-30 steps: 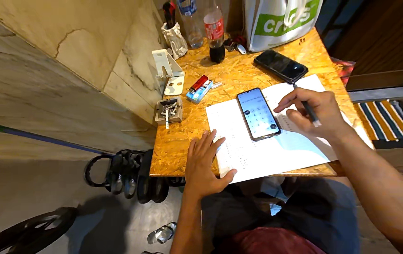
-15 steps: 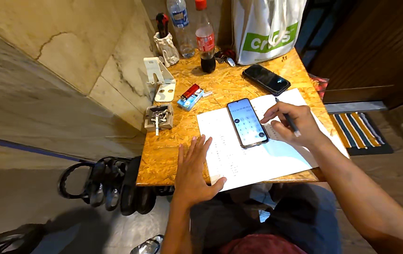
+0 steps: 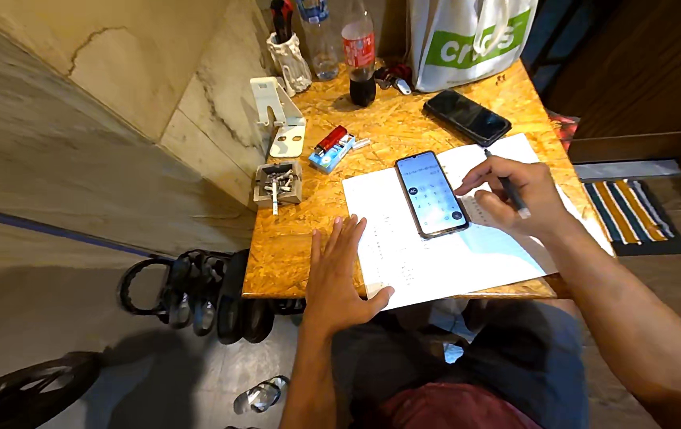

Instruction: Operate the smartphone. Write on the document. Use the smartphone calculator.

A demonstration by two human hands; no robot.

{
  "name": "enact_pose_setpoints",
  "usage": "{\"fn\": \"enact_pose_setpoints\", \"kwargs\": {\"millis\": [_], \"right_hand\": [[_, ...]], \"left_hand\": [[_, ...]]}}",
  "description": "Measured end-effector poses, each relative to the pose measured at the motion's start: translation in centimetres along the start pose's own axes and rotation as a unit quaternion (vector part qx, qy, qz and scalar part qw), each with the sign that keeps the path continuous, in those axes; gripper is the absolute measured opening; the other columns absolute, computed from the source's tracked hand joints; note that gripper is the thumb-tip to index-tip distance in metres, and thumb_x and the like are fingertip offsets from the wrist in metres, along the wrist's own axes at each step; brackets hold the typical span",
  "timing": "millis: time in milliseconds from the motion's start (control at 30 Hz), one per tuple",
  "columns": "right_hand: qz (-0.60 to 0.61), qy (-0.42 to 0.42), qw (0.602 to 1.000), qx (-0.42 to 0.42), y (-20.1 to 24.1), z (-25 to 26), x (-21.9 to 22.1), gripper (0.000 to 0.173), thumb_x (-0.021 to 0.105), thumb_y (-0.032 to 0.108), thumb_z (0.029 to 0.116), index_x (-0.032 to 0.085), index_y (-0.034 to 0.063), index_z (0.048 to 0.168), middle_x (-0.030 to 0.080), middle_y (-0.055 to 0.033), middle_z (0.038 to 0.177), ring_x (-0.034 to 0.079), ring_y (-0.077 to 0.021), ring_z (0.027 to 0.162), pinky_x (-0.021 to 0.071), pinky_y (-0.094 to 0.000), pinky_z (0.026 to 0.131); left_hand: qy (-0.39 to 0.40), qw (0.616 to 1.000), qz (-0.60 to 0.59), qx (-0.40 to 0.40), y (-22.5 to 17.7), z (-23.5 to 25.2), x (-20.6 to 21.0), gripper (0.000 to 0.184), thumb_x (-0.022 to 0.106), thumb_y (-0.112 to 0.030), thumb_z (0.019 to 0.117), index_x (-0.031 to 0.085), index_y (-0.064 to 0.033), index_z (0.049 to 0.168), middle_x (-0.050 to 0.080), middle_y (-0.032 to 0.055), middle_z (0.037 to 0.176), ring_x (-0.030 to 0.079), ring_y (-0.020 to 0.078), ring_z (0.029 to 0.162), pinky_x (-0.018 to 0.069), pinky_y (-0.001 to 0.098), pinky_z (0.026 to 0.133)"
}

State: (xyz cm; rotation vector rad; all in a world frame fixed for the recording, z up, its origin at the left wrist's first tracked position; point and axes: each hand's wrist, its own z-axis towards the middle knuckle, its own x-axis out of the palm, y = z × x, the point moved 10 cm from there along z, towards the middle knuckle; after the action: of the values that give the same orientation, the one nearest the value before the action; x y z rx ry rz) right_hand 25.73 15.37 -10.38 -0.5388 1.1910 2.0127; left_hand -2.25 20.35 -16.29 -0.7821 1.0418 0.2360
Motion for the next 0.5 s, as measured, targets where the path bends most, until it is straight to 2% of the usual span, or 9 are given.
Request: {"fn": "enact_pose_setpoints", "kwargs": {"millis": [200, 300, 367, 433, 500], "right_hand": [[-0.004, -0.009, 1.0, -0.006, 0.2, 0.1, 0.0, 0.025, 0.054, 0.014, 0.0867, 0.069, 0.0106, 0.106, 0.074, 0.0014, 0.092, 0.052, -0.0027, 0.057, 0.0424, -0.0238, 0.048], [0.008, -0.012, 1.0, -0.004, 0.4, 0.2, -0.1, 0.024, 0.054, 0.014, 0.0864, 0.068, 0.0104, 0.106, 0.074, 0.0018, 0.092, 0.048, -0.0017, 0.055, 0.0385, -0.0224, 0.046], [0.027, -0.01, 1.0, -0.012, 0.9, 0.3, 0.2, 0.024, 0.055, 0.014, 0.0857, 0.068, 0.0092, 0.105, 0.073, 0.0021, 0.088, 0.046, -0.0007, 0.053, 0.0365, -0.0208, 0.045], [0.049, 0.007, 0.999, -0.023, 1.4, 0.2, 0.8, 0.024, 0.055, 0.013, 0.0858, 0.069, 0.0083, 0.105, 0.072, 0.0029, 0.085, 0.047, -0.0001, 0.053, 0.0385, -0.0199, 0.046], [0.058, 0.03, 0.997, -0.029, 1.5, 0.1, 1.4, 0.025, 0.054, 0.012, 0.0846, 0.07, 0.0095, 0.104, 0.072, 0.0048, 0.084, 0.05, 0.0004, 0.053, 0.0418, -0.02, 0.045]], "left_hand": [[0.008, 1.0, 0.004, -0.004, 0.1, 0.1, 0.2, 0.107, 0.069, -0.072, 0.0744, 0.037, -0.0168, 0.16, 0.035, -0.0027, 0.165, 0.016, 0.0181, 0.158, 0.0023, 0.0643, 0.127], [0.015, 1.0, 0.006, -0.004, 0.1, 0.1, 0.3, 0.098, 0.068, -0.073, 0.0748, 0.046, -0.0209, 0.155, 0.036, -0.0015, 0.165, 0.017, 0.0193, 0.158, 0.0033, 0.0639, 0.126], [0.014, 1.0, 0.003, -0.002, 0.1, 0.2, 0.2, 0.087, 0.069, -0.072, 0.0742, 0.056, -0.0259, 0.146, 0.038, -0.001, 0.164, 0.019, 0.0199, 0.157, 0.0052, 0.0633, 0.127], [0.0, 1.0, -0.008, 0.007, 0.0, 0.1, 0.0, 0.072, 0.071, -0.071, 0.0737, 0.065, -0.0298, 0.132, 0.042, -0.0002, 0.162, 0.023, 0.0213, 0.156, 0.0074, 0.0634, 0.126], [-0.016, 0.999, -0.024, 0.017, -0.1, 0.0, -0.3, 0.062, 0.072, -0.07, 0.0744, 0.07, -0.0311, 0.123, 0.044, -0.0007, 0.16, 0.026, 0.0211, 0.155, 0.0104, 0.0623, 0.126]]}}
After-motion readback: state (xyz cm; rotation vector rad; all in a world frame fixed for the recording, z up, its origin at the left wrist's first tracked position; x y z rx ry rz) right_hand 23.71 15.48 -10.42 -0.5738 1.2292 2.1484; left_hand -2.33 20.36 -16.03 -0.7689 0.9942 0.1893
